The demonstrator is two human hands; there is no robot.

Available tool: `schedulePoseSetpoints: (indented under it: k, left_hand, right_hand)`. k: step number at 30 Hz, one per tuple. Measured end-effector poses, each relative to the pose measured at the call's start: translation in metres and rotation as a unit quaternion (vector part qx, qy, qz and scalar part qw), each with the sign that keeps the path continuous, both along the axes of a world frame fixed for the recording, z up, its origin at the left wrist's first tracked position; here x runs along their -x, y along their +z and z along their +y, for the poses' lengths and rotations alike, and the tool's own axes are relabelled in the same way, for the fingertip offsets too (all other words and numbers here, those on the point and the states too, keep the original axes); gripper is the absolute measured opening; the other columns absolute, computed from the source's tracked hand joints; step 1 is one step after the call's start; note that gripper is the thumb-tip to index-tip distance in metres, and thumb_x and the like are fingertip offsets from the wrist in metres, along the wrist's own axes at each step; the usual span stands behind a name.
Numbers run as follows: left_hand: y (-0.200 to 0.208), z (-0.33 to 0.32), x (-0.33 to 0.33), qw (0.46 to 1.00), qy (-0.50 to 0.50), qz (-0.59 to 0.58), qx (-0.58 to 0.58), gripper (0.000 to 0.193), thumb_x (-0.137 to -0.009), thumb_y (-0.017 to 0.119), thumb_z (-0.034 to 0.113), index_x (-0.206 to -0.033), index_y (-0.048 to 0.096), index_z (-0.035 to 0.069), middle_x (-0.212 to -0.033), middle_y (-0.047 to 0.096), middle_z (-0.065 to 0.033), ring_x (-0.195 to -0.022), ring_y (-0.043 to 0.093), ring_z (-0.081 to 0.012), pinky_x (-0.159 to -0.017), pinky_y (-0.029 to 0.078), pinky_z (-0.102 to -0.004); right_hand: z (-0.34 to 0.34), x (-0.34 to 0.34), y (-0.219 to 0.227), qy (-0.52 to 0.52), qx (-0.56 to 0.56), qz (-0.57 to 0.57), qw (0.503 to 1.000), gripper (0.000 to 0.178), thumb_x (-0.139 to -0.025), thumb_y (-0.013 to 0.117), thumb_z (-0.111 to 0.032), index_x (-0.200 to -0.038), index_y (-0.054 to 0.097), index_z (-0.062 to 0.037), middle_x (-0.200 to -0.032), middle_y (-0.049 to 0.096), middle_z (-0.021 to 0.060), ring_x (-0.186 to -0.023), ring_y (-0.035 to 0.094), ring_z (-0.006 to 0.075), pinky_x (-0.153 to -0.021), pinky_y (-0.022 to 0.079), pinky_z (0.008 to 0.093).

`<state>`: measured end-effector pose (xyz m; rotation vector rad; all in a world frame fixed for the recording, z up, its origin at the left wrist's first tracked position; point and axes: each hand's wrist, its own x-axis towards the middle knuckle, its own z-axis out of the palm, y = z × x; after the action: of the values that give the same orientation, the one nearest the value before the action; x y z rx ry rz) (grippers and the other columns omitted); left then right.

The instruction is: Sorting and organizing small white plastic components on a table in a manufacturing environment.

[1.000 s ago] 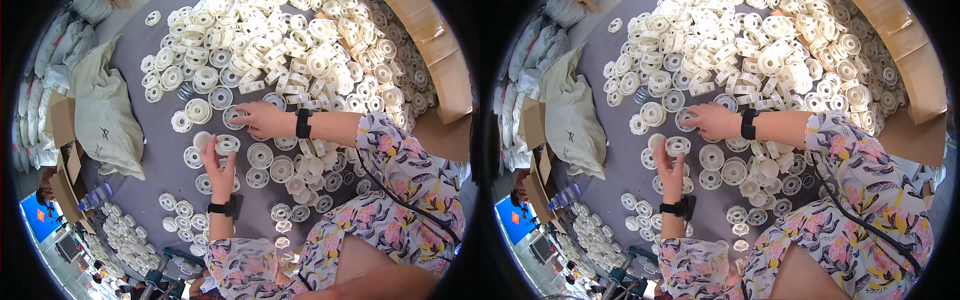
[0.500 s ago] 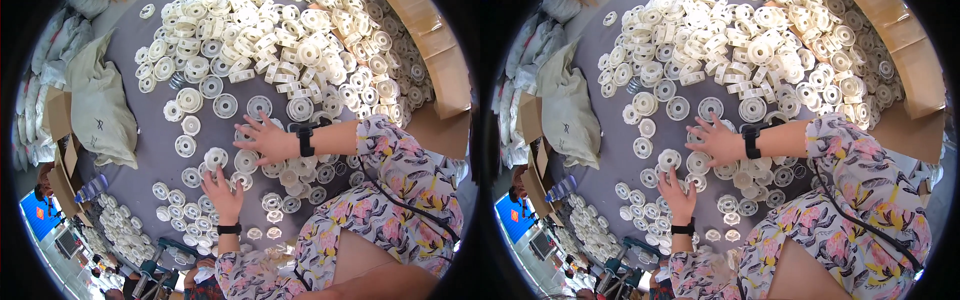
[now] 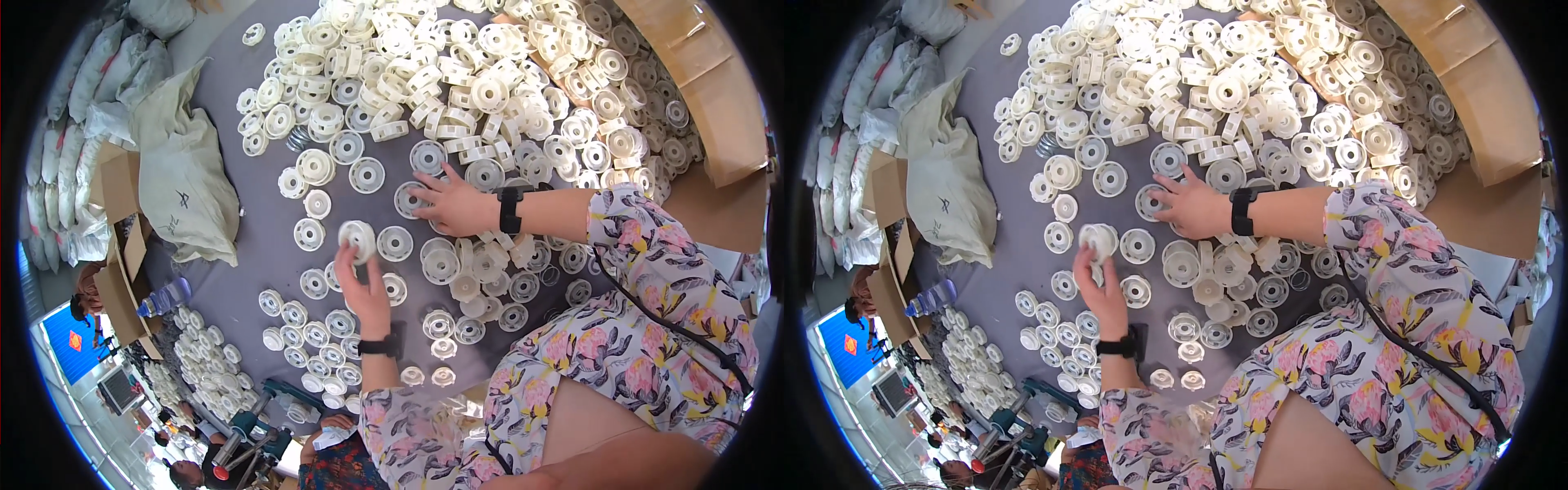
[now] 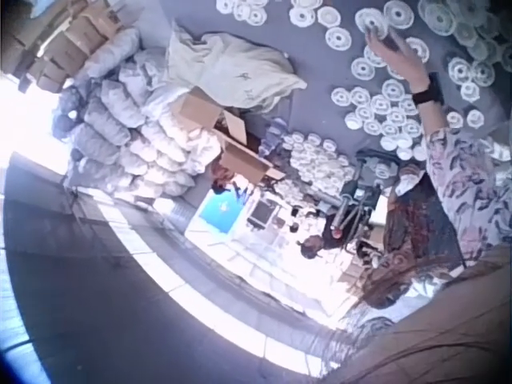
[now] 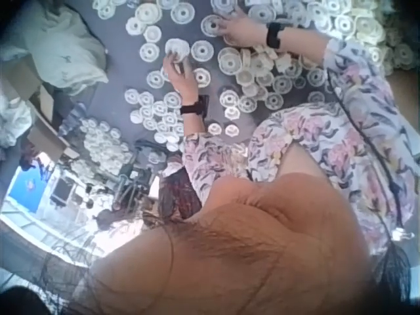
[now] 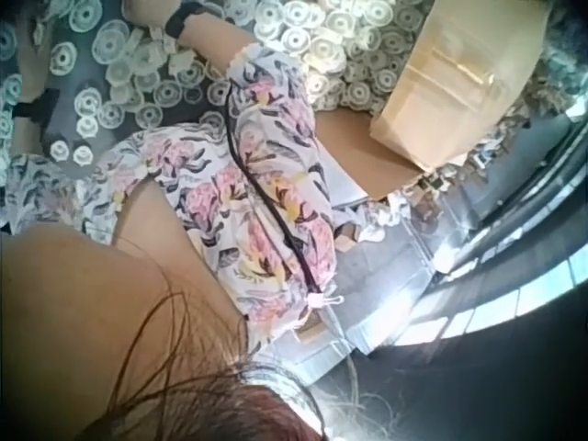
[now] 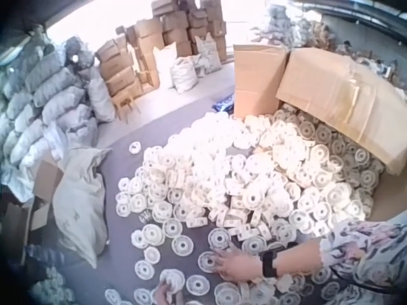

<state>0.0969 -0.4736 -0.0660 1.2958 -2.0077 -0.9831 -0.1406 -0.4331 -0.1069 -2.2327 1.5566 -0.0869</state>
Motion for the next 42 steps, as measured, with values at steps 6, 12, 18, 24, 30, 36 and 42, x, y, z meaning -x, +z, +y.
schedulePoseSetpoints:
  k: [6,12,18,24,30,36,42]
  left_hand:
    - [-0.036,-0.055,-0.003,0.946,-0.099,-0.267,0.157,0.029,-0.079,0.066,0.013,-0.106,0.057,0.006,-0.123,0.052,-0.0172,-0.116,0.047,-0.0322,-0.101,0.031,-0.0457]
    - [-0.033,-0.119,0.039,0.983,-0.062,-0.138,0.101,0.04,-0.076,0.068,0.018,-0.113,0.057,0.008,-0.123,0.05,-0.0164,-0.118,0.044,-0.0364,-0.101,0.03,-0.0479]
    - [-0.04,-0.16,0.029,0.964,-0.11,-0.218,0.107,0.063,-0.074,0.069,0.013,-0.132,0.044,0.01,-0.129,0.044,-0.0222,-0.12,0.041,-0.0402,-0.104,0.031,-0.0446]
    - [-0.038,-0.14,-0.017,0.973,0.102,0.185,-0.097,0.056,-0.082,0.068,0.023,-0.128,0.044,0.0,-0.125,0.046,-0.0166,-0.113,0.047,-0.0284,-0.097,0.036,-0.0384]
    - [-0.043,-0.147,-0.049,0.951,0.177,-0.244,0.073,0.058,-0.078,0.069,0.02,-0.128,0.046,0.002,-0.134,0.039,-0.0205,-0.119,0.042,-0.0363,-0.099,0.034,-0.0424]
    - [-0.046,-0.167,-0.011,0.974,0.023,-0.169,0.149,0.053,-0.078,0.068,0.023,-0.122,0.051,0.001,-0.129,0.045,-0.0204,-0.118,0.041,-0.0378,-0.1,0.033,-0.0449]
    - [-0.044,-0.19,-0.01,0.939,0.0,-0.339,0.062,0.055,-0.073,0.071,0.022,-0.123,0.052,0.008,-0.119,0.047,-0.022,-0.111,0.044,-0.0376,-0.093,0.039,-0.0462]
  right_hand:
    - [0.018,-0.009,0.013,0.045,-0.029,-0.05,0.997,0.041,-0.077,0.063,-0.029,-0.116,0.058,-0.0183,-0.136,0.04,0.0103,-0.134,0.027,0.0323,-0.1,0.026,0.0632]
    - [-0.04,0.011,0.025,-0.07,0.059,-0.152,0.984,0.042,-0.073,0.067,-0.02,-0.114,0.058,-0.0156,-0.128,0.045,0.0117,-0.125,0.036,0.0316,-0.101,0.03,0.0524]
    - [-0.078,0.001,0.011,-0.103,0.113,-0.058,0.987,0.046,-0.073,0.064,-0.024,-0.118,0.055,-0.0171,-0.136,0.041,0.0104,-0.136,0.022,0.0316,-0.101,0.023,0.0646]
    - [-0.074,-0.001,0.012,-0.095,0.131,-0.059,0.985,0.046,-0.072,0.065,-0.022,-0.117,0.055,-0.0166,-0.134,0.043,0.0094,-0.137,0.022,0.0305,-0.1,0.024,0.0639]
    - [-0.075,-0.003,0.049,-0.237,-0.033,-0.519,0.82,0.041,-0.084,0.056,-0.023,-0.123,0.049,-0.0142,-0.105,0.057,0.0069,-0.107,0.049,0.0237,-0.095,0.036,0.0465]
    - [-0.073,-0.001,0.054,-0.176,-0.356,-0.884,0.246,0.048,-0.095,0.041,-0.038,-0.137,0.036,-0.0154,-0.092,0.057,0.0034,-0.091,0.053,0.0167,-0.088,0.04,0.0417]
    - [-0.066,0.008,0.068,-0.181,-0.401,-0.883,0.163,0.049,-0.095,0.041,-0.04,-0.137,0.035,-0.016,-0.099,0.059,0.0054,-0.096,0.054,0.0197,-0.085,0.042,0.0423]
